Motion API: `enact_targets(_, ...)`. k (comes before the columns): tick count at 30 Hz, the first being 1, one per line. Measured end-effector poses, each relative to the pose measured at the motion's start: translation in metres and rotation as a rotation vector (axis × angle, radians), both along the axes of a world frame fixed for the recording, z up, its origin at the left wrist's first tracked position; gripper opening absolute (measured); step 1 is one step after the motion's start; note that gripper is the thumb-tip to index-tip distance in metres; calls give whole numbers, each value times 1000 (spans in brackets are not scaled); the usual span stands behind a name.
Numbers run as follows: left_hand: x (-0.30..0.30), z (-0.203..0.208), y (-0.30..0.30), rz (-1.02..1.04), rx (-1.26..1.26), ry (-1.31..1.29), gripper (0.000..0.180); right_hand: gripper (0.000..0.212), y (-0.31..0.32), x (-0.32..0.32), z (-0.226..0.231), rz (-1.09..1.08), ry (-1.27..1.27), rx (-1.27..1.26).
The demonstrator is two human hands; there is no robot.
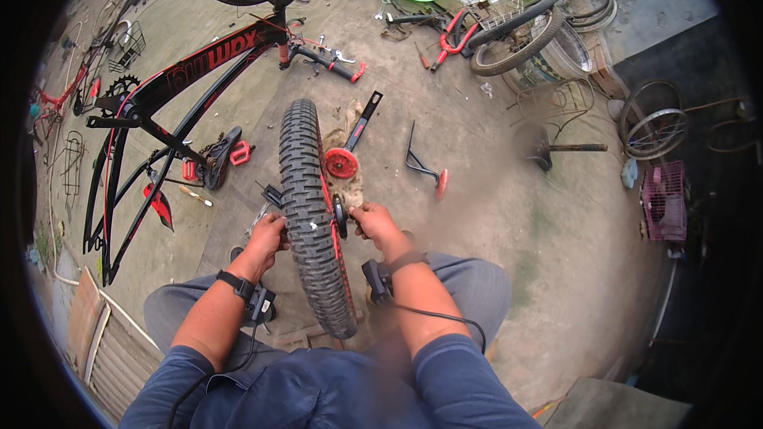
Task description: The person removes the rear wheel from a bicycle, then uses a wrench to loosen and remove the axle nut. They then reattach the wheel to the frame and tighten the axle nut to secure it.
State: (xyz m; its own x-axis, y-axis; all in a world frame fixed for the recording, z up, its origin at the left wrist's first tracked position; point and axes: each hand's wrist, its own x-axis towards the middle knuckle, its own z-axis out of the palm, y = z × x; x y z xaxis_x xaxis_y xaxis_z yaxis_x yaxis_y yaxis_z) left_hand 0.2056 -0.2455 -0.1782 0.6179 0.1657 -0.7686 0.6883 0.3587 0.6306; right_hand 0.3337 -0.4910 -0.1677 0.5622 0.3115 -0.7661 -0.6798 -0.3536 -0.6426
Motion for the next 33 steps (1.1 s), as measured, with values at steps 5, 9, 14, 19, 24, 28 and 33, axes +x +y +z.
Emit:
enact_targets(5,1,5,-2,33,-20,27,31,25,0,0,-2,-12,2,4)
enact_targets(9,1,6,-6,64,27,-42,30,25,0,0,-1,-16,5,1)
enact_targets(14,1,3,-3,51,25,-20,28,24,1,0,3,-14,13,2)
enact_targets(19,-1,3,-3,50,67,21,24,23,2,0,6,-15,16,-4)
enact_targets(24,0,9,-2,53,-31,35,24,24,1,0,5,-9,10,-3)
enact_targets(28,0,10,-6,-55,-90,-7,26,26,1,0,3,-13,12,-10)
enact_targets(33,-1,6,-9,-60,-108,-23,26,25,0,0,3,-12,12,-9)
